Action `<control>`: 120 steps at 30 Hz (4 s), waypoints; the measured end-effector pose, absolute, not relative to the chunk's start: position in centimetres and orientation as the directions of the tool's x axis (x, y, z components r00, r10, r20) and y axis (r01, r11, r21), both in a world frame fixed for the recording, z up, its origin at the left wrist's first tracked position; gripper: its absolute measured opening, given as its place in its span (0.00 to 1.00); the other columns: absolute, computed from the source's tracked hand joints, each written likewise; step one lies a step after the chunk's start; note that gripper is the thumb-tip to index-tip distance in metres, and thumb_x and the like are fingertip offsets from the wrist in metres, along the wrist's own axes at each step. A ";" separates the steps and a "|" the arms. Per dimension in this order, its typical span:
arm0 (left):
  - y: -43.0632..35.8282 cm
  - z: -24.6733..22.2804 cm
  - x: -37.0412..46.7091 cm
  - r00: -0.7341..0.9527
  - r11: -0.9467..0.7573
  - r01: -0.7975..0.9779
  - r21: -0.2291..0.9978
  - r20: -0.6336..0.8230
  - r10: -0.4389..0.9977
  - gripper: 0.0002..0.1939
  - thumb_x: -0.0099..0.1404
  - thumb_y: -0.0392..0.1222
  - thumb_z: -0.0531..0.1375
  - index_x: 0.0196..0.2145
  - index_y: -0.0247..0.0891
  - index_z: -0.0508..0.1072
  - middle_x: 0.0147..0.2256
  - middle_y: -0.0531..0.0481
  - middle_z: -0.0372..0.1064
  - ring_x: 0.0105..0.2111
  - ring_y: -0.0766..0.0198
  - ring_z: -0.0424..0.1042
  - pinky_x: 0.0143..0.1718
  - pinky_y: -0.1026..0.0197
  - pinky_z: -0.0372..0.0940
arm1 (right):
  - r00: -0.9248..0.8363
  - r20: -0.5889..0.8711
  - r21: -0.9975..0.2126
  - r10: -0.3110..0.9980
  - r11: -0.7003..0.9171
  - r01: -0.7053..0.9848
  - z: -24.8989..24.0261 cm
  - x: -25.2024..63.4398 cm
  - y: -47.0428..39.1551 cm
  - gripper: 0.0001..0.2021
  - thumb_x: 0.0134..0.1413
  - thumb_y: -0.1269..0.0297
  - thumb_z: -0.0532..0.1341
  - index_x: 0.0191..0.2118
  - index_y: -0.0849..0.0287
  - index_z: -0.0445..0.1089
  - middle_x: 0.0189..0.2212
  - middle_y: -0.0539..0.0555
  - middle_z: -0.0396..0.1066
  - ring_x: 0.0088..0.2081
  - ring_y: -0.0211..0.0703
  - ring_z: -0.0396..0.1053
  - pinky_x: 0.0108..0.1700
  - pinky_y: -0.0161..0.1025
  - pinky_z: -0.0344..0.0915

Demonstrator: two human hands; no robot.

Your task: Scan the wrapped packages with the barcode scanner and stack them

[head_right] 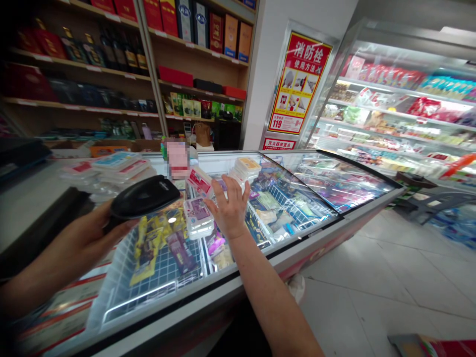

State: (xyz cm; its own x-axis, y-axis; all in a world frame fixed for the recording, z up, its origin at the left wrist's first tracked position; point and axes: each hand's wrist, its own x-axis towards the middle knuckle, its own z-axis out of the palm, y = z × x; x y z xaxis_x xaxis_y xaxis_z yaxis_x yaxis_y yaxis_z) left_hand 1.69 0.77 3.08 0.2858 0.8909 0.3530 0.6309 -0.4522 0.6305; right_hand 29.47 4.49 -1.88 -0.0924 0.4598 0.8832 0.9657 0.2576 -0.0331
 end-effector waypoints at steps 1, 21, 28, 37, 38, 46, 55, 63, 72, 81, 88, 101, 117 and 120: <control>0.7 3.1 1.7 0.283 -0.447 0.631 0.634 0.348 0.894 0.25 0.64 0.59 0.54 0.50 0.39 0.67 0.40 0.46 0.73 0.39 0.54 0.72 0.39 0.55 0.67 | -0.086 0.881 -0.043 0.465 0.260 0.965 -1.9 29.5 4.5 0.24 0.63 0.45 0.57 0.58 0.53 0.68 0.59 0.60 0.66 0.62 0.52 0.61 0.70 0.60 0.41; 0.7 3.9 2.3 0.285 -0.467 0.646 0.604 0.377 0.881 0.23 0.62 0.58 0.54 0.48 0.39 0.68 0.38 0.46 0.75 0.36 0.53 0.72 0.40 0.54 0.66 | 0.506 0.402 -0.620 0.763 -0.180 0.764 -4.1 31.5 9.4 0.35 0.50 0.39 0.66 0.55 0.63 0.71 0.30 0.59 0.78 0.39 0.55 0.77 0.41 0.43 0.67; 0.6 4.0 2.5 0.274 -0.461 0.654 0.599 0.380 0.883 0.23 0.62 0.57 0.54 0.46 0.38 0.69 0.35 0.47 0.74 0.35 0.53 0.72 0.40 0.54 0.66 | 0.471 0.366 -0.541 0.802 -0.228 0.809 -4.1 31.2 9.1 0.36 0.51 0.37 0.64 0.57 0.61 0.69 0.36 0.64 0.79 0.42 0.60 0.78 0.42 0.46 0.68; 0.9 3.9 2.3 0.268 -0.460 0.664 0.590 0.386 0.883 0.20 0.61 0.54 0.53 0.43 0.37 0.69 0.37 0.44 0.74 0.35 0.53 0.72 0.39 0.53 0.66 | 0.432 0.534 -0.556 0.727 -0.082 0.827 -3.7 31.1 7.2 0.30 0.59 0.42 0.59 0.56 0.64 0.66 0.35 0.59 0.76 0.38 0.50 0.76 0.41 0.43 0.68; 0.9 3.9 2.2 0.271 -0.461 0.665 0.588 0.385 0.882 0.19 0.61 0.53 0.53 0.43 0.37 0.69 0.38 0.44 0.74 0.36 0.52 0.72 0.40 0.52 0.66 | 0.414 0.560 -0.556 0.718 -0.044 0.830 -3.6 31.0 6.8 0.28 0.60 0.43 0.58 0.53 0.63 0.68 0.36 0.59 0.75 0.38 0.49 0.75 0.41 0.43 0.68; 0.8 4.1 2.4 0.276 -0.461 0.669 0.583 0.381 0.882 0.19 0.62 0.52 0.53 0.43 0.36 0.70 0.41 0.42 0.75 0.39 0.51 0.72 0.44 0.50 0.67 | 0.255 0.652 -0.535 0.714 0.194 0.822 -2.9 28.5 2.0 0.26 0.59 0.42 0.59 0.50 0.61 0.69 0.46 0.61 0.72 0.48 0.51 0.71 0.51 0.48 0.67; 0.8 3.8 2.2 0.275 -0.469 0.685 0.557 0.398 0.875 0.19 0.62 0.51 0.53 0.44 0.35 0.69 0.37 0.44 0.74 0.38 0.52 0.72 0.42 0.52 0.66 | 0.260 0.644 -0.445 0.720 0.076 0.892 -3.7 24.8 -1.3 0.37 0.45 0.36 0.66 0.51 0.63 0.66 0.54 0.70 0.68 0.56 0.65 0.66 0.58 0.61 0.60; 0.9 4.0 2.4 0.275 -0.450 0.700 0.555 0.371 0.887 0.21 0.62 0.52 0.52 0.45 0.33 0.70 0.39 0.41 0.74 0.40 0.50 0.72 0.44 0.51 0.66 | 0.241 0.658 -0.419 0.714 0.081 0.904 -3.7 24.8 -1.3 0.28 0.45 0.46 0.70 0.47 0.61 0.69 0.55 0.68 0.68 0.56 0.63 0.67 0.60 0.61 0.57; 0.8 3.5 1.8 0.236 -0.383 0.737 0.557 0.319 0.918 0.26 0.60 0.55 0.53 0.53 0.40 0.69 0.43 0.45 0.76 0.41 0.50 0.75 0.42 0.52 0.66 | 0.234 0.652 -0.443 0.721 0.113 0.889 -3.4 24.9 -1.8 0.27 0.47 0.51 0.71 0.49 0.62 0.68 0.53 0.64 0.70 0.57 0.57 0.66 0.62 0.58 0.54; 0.8 3.5 1.6 0.226 -0.340 0.780 0.526 0.270 0.936 0.27 0.61 0.58 0.50 0.50 0.39 0.68 0.42 0.43 0.76 0.41 0.47 0.75 0.41 0.51 0.65 | 0.191 0.715 -0.405 0.673 0.176 0.897 -4.0 25.3 -1.6 0.28 0.52 0.48 0.67 0.53 0.61 0.66 0.54 0.64 0.69 0.58 0.56 0.65 0.64 0.59 0.49; 0.8 3.5 1.6 0.213 -0.371 0.752 0.544 0.332 0.919 0.24 0.61 0.58 0.51 0.48 0.40 0.69 0.36 0.47 0.75 0.35 0.51 0.73 0.36 0.55 0.64 | 0.128 0.791 -0.285 0.599 0.174 0.942 -3.3 26.5 -1.2 0.27 0.56 0.48 0.65 0.55 0.61 0.66 0.55 0.63 0.69 0.58 0.54 0.64 0.66 0.59 0.46; 0.7 3.2 1.0 0.217 -0.443 0.640 0.628 0.405 0.888 0.24 0.65 0.58 0.54 0.53 0.42 0.67 0.44 0.47 0.74 0.42 0.53 0.73 0.42 0.53 0.65 | -0.030 0.936 -0.060 0.351 0.242 0.968 -0.3 25.9 2.5 0.24 0.62 0.49 0.60 0.57 0.58 0.66 0.56 0.62 0.67 0.60 0.52 0.63 0.69 0.59 0.43; 0.5 3.3 1.4 0.226 -0.441 0.653 0.616 0.398 0.889 0.23 0.64 0.57 0.54 0.50 0.40 0.67 0.41 0.47 0.73 0.40 0.54 0.71 0.41 0.54 0.65 | -0.035 0.919 -0.060 0.392 0.228 0.972 -2.0 26.6 2.5 0.22 0.63 0.51 0.60 0.57 0.57 0.67 0.57 0.62 0.68 0.60 0.52 0.63 0.69 0.60 0.42; 0.4 3.6 1.5 0.224 -0.431 0.658 0.617 0.386 0.895 0.23 0.64 0.57 0.54 0.49 0.39 0.67 0.40 0.47 0.73 0.38 0.55 0.71 0.40 0.54 0.64 | -0.023 0.901 -0.087 0.434 0.232 0.969 -2.1 26.7 2.5 0.22 0.63 0.52 0.59 0.58 0.57 0.67 0.58 0.62 0.66 0.61 0.53 0.62 0.69 0.61 0.42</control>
